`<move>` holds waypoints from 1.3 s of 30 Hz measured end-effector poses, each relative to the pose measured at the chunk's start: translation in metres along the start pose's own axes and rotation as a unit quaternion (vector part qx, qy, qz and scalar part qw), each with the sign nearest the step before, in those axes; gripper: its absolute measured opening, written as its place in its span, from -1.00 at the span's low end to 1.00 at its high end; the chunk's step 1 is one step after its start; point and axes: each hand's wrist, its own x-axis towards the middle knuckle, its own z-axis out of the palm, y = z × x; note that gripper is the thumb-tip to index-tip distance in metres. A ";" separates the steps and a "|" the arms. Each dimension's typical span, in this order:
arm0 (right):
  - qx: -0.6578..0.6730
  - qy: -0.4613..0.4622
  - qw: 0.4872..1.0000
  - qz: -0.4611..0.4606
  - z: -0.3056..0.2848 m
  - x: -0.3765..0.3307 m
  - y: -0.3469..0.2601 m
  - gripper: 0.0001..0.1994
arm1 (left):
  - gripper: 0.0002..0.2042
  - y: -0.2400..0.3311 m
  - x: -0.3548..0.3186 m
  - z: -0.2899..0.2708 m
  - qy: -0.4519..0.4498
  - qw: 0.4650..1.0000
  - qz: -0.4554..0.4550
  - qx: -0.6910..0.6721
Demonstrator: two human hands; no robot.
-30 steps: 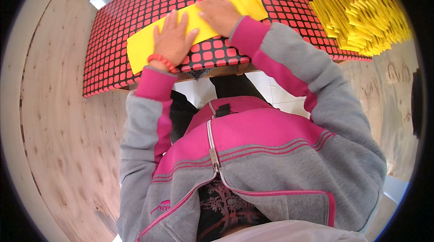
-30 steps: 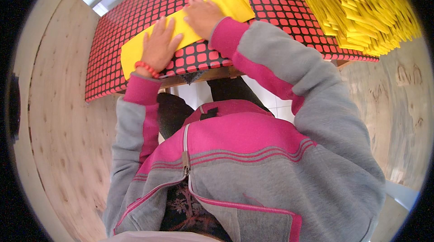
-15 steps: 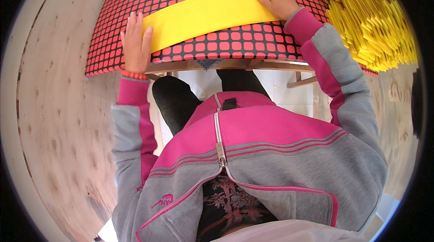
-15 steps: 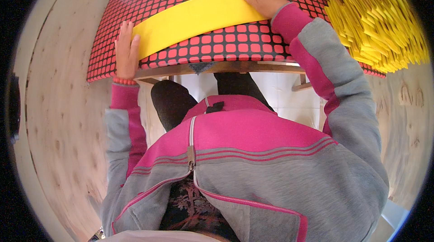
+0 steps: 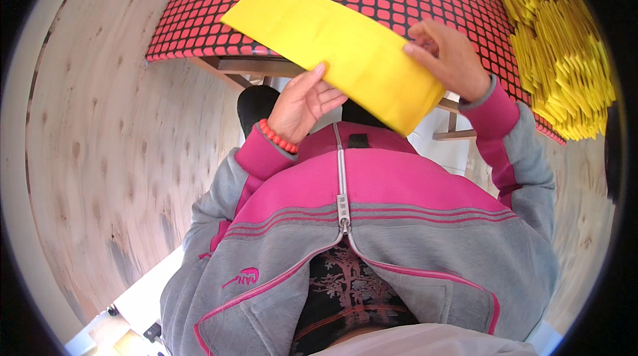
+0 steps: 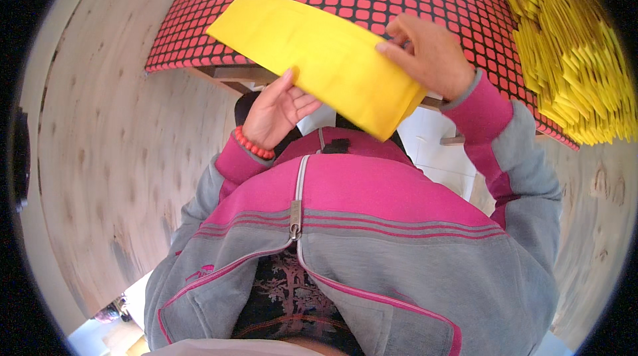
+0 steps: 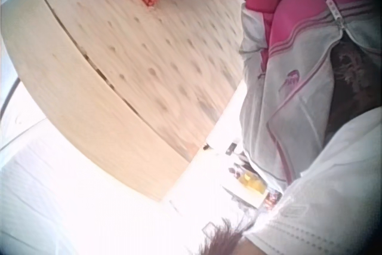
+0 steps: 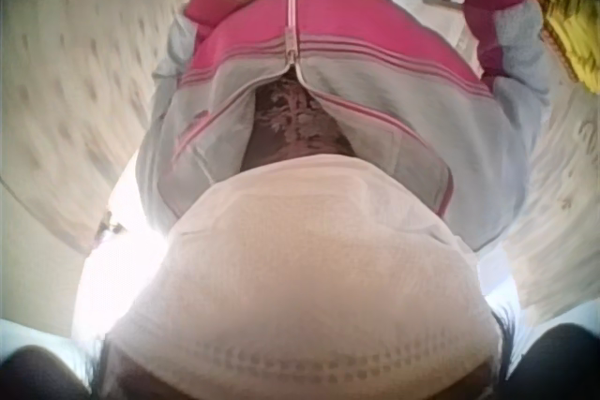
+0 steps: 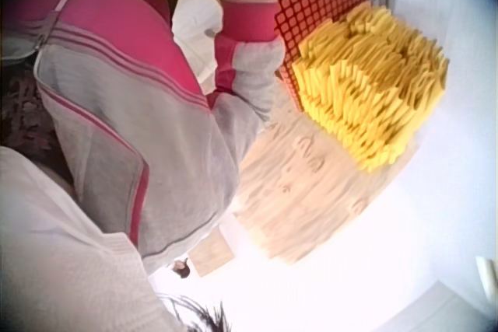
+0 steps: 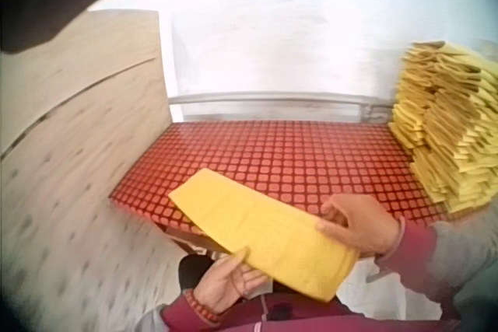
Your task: The person folds multiple yellow fabric pieces on a patterned table. They smooth each piece, fold it in half, then fold again into a smaller rectangle, and place the finished pieces into a growing stack.
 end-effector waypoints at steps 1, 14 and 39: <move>0.046 -0.034 0.998 0.023 0.005 -0.002 -0.010 -0.68 | -0.55 -0.002 0.001 0.000 -0.001 1.000 0.026 -0.016; 0.574 -0.214 0.769 0.183 0.058 0.112 -0.042 -0.54 | -0.62 0.064 -0.014 0.026 -0.006 0.980 0.147 0.134; 0.533 0.004 0.844 -0.069 0.002 0.171 -0.018 -0.56 | -0.71 0.161 0.119 -0.004 -0.026 0.866 0.214 0.451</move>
